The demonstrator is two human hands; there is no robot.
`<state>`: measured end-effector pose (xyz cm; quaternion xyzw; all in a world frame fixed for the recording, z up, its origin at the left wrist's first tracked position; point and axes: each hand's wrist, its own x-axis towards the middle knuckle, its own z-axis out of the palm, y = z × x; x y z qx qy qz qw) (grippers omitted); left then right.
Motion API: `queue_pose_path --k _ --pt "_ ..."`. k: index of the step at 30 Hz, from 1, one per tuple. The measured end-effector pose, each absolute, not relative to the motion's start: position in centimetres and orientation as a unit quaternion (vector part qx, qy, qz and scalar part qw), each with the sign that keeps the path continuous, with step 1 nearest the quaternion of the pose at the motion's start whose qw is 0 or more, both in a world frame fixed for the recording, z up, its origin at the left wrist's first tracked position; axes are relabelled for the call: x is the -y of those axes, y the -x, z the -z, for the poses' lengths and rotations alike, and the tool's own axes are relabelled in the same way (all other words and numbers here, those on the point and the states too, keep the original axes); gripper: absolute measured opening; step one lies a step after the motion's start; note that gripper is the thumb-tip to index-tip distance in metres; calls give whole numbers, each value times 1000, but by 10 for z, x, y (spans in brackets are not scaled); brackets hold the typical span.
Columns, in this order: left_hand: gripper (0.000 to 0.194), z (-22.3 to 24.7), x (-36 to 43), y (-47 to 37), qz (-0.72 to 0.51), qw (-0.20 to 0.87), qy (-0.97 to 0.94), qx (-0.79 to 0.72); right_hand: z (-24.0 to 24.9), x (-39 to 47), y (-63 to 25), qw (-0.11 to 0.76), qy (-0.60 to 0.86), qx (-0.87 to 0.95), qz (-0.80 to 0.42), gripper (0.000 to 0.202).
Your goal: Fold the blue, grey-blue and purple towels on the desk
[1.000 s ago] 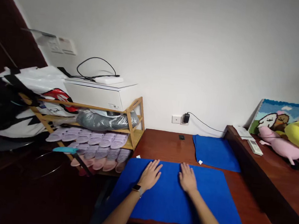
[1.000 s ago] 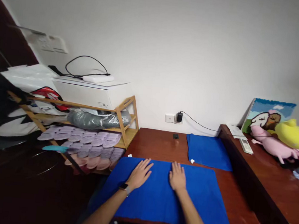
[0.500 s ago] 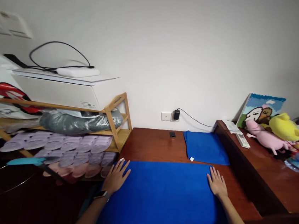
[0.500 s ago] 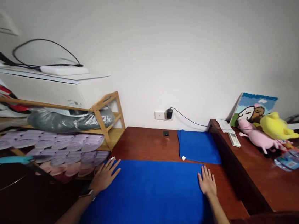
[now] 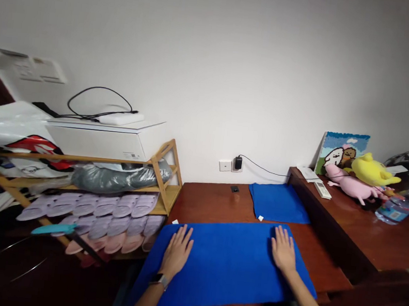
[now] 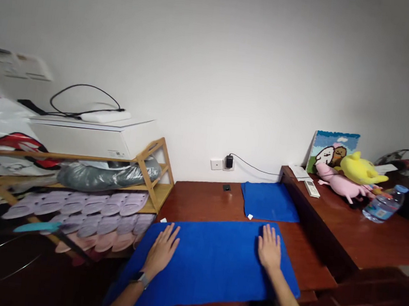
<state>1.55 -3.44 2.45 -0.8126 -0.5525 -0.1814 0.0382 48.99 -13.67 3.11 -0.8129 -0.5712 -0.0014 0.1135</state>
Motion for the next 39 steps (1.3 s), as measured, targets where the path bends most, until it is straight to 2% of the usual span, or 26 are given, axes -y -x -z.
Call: queue_pose_path --k 3,6,14,18,24,29,33,39 --pt "57 -14 76 -56 175 6 850 496 -28 156 -419 116 749 652 -29 67" --pt "57 -8 96 -61 152 -24 843 515 -28 167 -386 90 732 671 -75 67" --pt "63 -2 95 81 112 -13 747 655 -33 172 -440 46 778 622 -69 68" --pt "62 -2 99 98 112 -17 755 646 -21 184 -477 44 813 578 -53 69" --pt "60 -18 75 77 135 15 776 616 -18 197 -527 69 839 538 -30 71" --pt "59 -36 40 46 150 11 784 602 -41 155 -527 86 818 569 -15 70" --pt "57 -39 10 14 153 -1 803 576 -54 112 -488 69 785 613 -57 65" --pt "56 -23 -5 -63 159 -15 839 519 -52 64 -372 92 694 704 -116 65"
